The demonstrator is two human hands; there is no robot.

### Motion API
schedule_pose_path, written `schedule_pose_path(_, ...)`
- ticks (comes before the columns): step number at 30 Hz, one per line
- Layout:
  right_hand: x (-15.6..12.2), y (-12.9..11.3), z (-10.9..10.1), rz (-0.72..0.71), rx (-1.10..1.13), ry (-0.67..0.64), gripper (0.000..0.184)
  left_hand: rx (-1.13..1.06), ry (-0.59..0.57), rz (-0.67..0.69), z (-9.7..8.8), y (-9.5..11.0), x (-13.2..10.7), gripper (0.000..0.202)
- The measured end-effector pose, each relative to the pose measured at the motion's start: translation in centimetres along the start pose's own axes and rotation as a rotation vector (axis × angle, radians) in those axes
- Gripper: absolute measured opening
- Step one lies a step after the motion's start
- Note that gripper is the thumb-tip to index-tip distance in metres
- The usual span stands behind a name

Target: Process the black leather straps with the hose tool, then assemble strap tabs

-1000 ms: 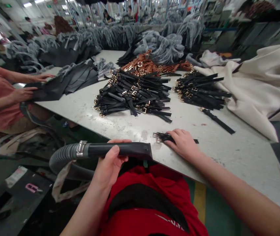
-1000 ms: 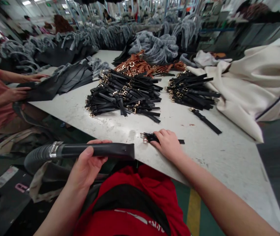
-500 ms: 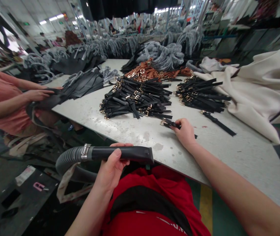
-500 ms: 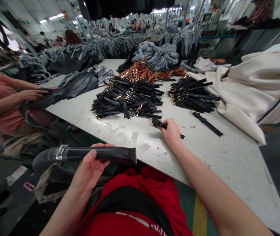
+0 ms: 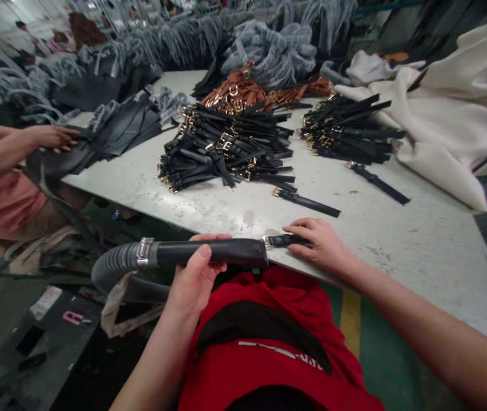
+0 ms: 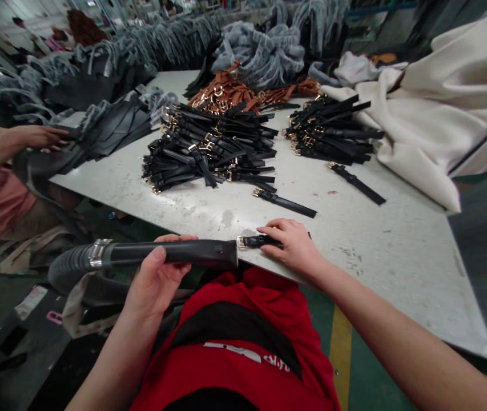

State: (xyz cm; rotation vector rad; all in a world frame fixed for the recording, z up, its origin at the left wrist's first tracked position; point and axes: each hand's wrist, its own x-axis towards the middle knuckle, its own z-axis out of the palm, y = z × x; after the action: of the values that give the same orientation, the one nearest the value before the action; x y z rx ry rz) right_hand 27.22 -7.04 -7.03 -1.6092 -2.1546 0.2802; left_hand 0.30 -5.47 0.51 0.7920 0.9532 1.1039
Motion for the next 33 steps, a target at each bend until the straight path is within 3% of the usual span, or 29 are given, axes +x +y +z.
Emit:
schedule_pose_path(6,0.7,-0.5,-0.1,0.058,0.091,-0.017,0.024,0.011,-0.034,0.028,2.5,-1.2,0.6,0.029)
schedule_pose_path(13,0.6,-0.4,-0.2,0.175,0.159,0.014,0.031,0.128,-0.093,0.065,6.2,-3.4,2.6,0.03)
schedule_pose_path(20,0.7,0.1,0.4,0.219,0.188,0.064,0.039,0.208,-0.098,0.097,6.9,-2.6,3.6,0.028)
schedule_pose_path(24,0.6,0.2,0.4,0.233,0.191,0.089,0.043,0.275,-0.17,0.093,7.5,-2.6,4.0,0.028)
schedule_pose_path(30,0.7,0.1,0.3,0.215,0.181,0.101,0.043,0.266,-0.1,0.173,7.5,-2.3,4.8,0.027)
schedule_pose_path(33,0.6,0.1,0.2,0.232,0.162,0.112,0.043,0.265,-0.162,0.149,7.8,-2.7,5.1,0.028)
